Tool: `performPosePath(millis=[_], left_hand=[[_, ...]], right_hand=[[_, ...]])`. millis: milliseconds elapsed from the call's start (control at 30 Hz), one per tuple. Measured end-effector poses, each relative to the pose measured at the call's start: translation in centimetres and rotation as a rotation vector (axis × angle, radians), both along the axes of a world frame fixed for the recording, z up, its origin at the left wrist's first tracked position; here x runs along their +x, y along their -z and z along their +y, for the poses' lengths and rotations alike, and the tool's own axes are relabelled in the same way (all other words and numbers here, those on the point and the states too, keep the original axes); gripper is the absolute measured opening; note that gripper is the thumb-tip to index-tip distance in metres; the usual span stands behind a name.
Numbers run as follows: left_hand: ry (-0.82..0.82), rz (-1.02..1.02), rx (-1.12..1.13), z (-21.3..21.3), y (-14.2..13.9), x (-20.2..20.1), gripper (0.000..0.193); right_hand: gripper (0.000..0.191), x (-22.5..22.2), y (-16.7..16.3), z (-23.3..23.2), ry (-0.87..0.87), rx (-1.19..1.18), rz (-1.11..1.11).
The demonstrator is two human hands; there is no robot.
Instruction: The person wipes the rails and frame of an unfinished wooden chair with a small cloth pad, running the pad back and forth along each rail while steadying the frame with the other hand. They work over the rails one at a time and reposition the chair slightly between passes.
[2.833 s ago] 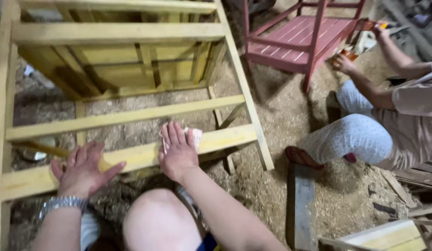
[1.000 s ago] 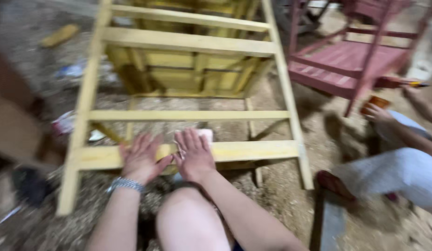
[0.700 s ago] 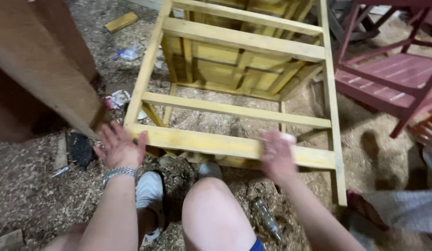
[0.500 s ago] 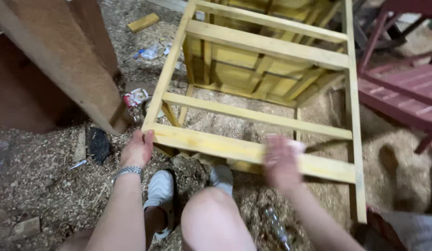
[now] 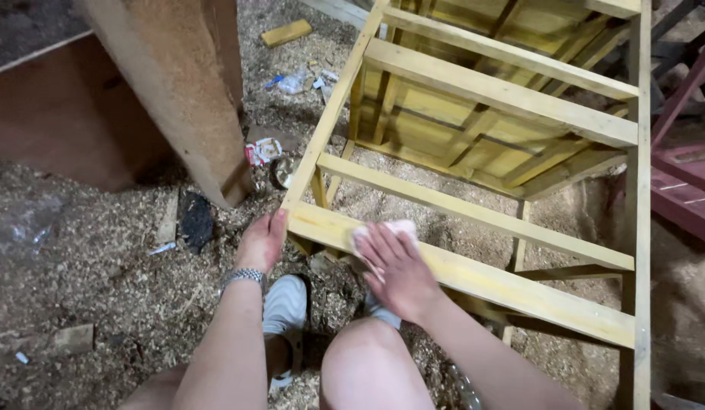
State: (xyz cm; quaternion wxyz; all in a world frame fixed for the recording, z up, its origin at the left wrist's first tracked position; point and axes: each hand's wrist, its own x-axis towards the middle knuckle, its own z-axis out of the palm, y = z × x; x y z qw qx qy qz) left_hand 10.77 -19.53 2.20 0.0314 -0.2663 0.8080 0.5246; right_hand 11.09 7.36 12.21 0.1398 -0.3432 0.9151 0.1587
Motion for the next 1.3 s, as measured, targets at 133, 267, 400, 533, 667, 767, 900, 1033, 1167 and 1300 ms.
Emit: performPosePath(millis=[133, 267, 400, 533, 667, 767, 900, 1033, 1167, 1300], left_hand=[[-0.193, 0.198, 0.060, -0.3, 1.8, 0.3, 0.068], [-0.265, 0.336, -0.051, -0.2, 2.5, 0.5, 0.067], [-0.278, 0.317, 0.079, 0.0, 2.0, 0.6, 0.070], [-0.270, 0.264, 0.088, 0.2, 0.7, 1.0, 0.074], [-0.244, 0.162, 0.061, 0.1, -0.3, 1.2, 0.075], [-0.226, 0.120, 0.077, 0.0, -0.5, 0.9, 0.075], [-0.235, 0.161, 0.008, 0.1, -0.8, 0.7, 0.077], [-0.187, 0.079, -0.084, 0.7, -1.8, 0.7, 0.078], [-0.016, -0.188, -0.272, 1.4, -2.6, 0.2, 0.071], [0.015, -0.133, -0.317, 1.2, -2.1, -0.1, 0.066]], right_hand=[[0.075, 0.2, 1.0, -0.5, -0.014, -0.022, 0.047], [0.070, -1.4, 1.5, -8.8, 0.014, -0.155, -0.078], [0.067, -2.9, 0.3, -11.7, -0.095, -0.129, -0.060], [0.070, -2.9, -0.9, -5.9, -0.077, -0.101, -0.104], [0.070, -2.4, -0.7, -3.2, -0.005, 0.087, -0.096], [0.068, -3.1, 0.0, -6.3, -0.016, 0.009, -0.055], [0.067, -4.9, 0.5, -11.5, -0.039, -0.058, -0.003], [0.067, -5.4, 0.7, -12.5, -0.024, -0.175, -0.052], [0.067, -3.6, 0.3, -7.3, 0.032, -0.215, -0.073], [0.069, -2.6, -0.1, -3.5, 0.051, -0.039, -0.054]])
